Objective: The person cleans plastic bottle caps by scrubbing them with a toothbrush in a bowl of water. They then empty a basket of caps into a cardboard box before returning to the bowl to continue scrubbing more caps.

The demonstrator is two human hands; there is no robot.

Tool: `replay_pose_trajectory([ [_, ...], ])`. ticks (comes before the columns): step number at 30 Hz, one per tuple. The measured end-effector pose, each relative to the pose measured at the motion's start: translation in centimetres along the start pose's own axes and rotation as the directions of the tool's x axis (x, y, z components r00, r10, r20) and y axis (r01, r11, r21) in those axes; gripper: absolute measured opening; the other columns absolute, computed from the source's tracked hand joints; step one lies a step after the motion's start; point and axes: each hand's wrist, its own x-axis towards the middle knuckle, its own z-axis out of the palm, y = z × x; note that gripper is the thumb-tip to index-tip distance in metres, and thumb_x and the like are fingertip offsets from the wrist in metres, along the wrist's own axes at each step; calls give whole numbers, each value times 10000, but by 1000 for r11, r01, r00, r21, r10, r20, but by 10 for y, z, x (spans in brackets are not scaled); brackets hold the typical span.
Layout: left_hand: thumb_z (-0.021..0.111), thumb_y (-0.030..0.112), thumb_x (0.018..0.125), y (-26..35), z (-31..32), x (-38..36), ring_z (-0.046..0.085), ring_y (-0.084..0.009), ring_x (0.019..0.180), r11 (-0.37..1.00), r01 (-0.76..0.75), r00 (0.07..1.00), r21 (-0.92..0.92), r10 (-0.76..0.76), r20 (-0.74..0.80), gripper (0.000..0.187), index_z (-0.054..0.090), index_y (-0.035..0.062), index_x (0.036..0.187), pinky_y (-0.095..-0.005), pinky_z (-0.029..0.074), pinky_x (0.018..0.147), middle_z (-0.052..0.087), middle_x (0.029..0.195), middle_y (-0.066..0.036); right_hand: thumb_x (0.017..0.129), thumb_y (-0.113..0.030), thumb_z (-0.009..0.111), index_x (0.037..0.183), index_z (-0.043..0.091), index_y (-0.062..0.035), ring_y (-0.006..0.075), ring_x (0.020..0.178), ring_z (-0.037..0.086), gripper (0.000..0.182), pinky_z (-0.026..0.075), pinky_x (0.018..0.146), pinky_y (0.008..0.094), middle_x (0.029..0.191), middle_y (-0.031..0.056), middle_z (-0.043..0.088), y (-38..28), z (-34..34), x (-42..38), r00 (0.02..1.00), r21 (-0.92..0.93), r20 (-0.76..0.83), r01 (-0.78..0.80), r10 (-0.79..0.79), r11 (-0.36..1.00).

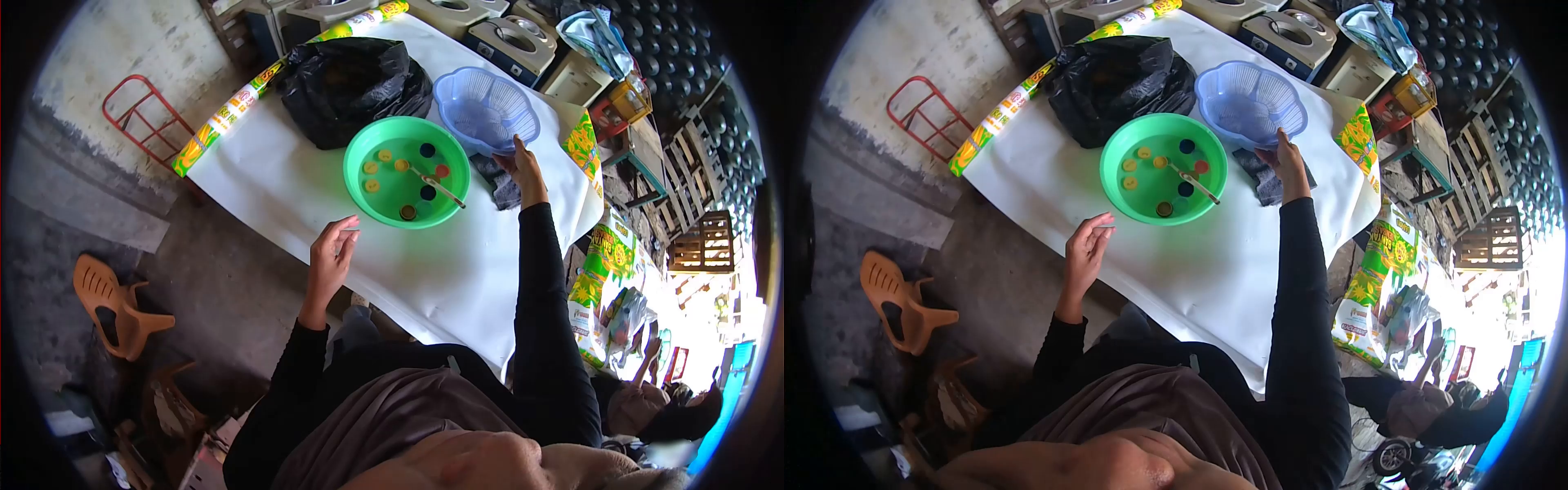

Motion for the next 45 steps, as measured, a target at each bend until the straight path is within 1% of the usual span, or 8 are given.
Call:
replay_pose_trajectory([
  [6,573,32,1005,-28,-57,59,668,-163,1023,997,64,987,-33,-58,151,287,579,-29,1285,-313,538,921,662,1179,-135,928,-597,616,1212,549,135,351,863,703,788,599,768,402,1142,267,602,-24,20,-27,857,-506,-510,-229,-74,832],
  [9,558,31,1015,-38,-71,84,652,-156,1057,995,88,975,-49,-76,209,296,565,-38,1303,-319,527,971,649,1204,-138,919,-529,667,1236,604,36,335,817,698,651,566,765,394,1147,249,596,2,9,-46,439,-985,-125,50,-890,163],
  [13,610,56,989,-39,-67,121,698,-172,981,999,-8,982,-40,16,190,269,614,1,1253,-295,554,842,693,1162,-130,819,-249,805,1073,732,-78,296,996,650,315,529,825,403,1066,124,659,-14,88,-144,775,-855,89,382,-625,352],
  [16,612,39,977,-9,-51,148,707,-229,1008,986,-160,959,43,145,245,247,624,-11,1219,-328,570,831,690,1149,-146,761,-217,830,1059,750,-106,301,973,608,328,487,839,418,1048,70,662,-1,113,-179,744,-878,406,478,-531,-2],
  [20,668,40,916,3,-9,181,679,-303,968,906,-414,831,91,335,445,275,643,-4,1186,-374,548,849,668,1077,-152,716,-237,834,1083,769,-176,251,1022,546,378,431,872,391,995,16,654,24,135,-195,799,-931,355,349,-486,-106],
  [34,731,-10,782,-62,108,224,616,-375,1060,622,-721,515,305,188,836,260,671,1,1034,-457,500,923,628,1096,-178,875,-53,607,955,754,-147,256,936,633,193,453,788,401,865,53,630,-6,116,-223,851,-973,222,223,-476,-57],
  [43,703,67,897,-23,56,224,690,-287,859,877,-371,673,305,28,739,141,632,-9,991,-375,553,776,684,984,-155,833,-160,722,910,774,-143,228,937,612,94,438,771,387,879,34,607,12,124,-193,789,-952,297,289,-537,-102],
  [45,681,74,923,-25,46,223,703,-233,830,980,-80,711,182,-72,700,131,630,-35,974,-338,554,736,686,957,-141,830,-146,726,918,776,-130,233,917,615,102,443,772,386,877,38,612,13,125,-189,755,-941,272,338,-597,0],
])
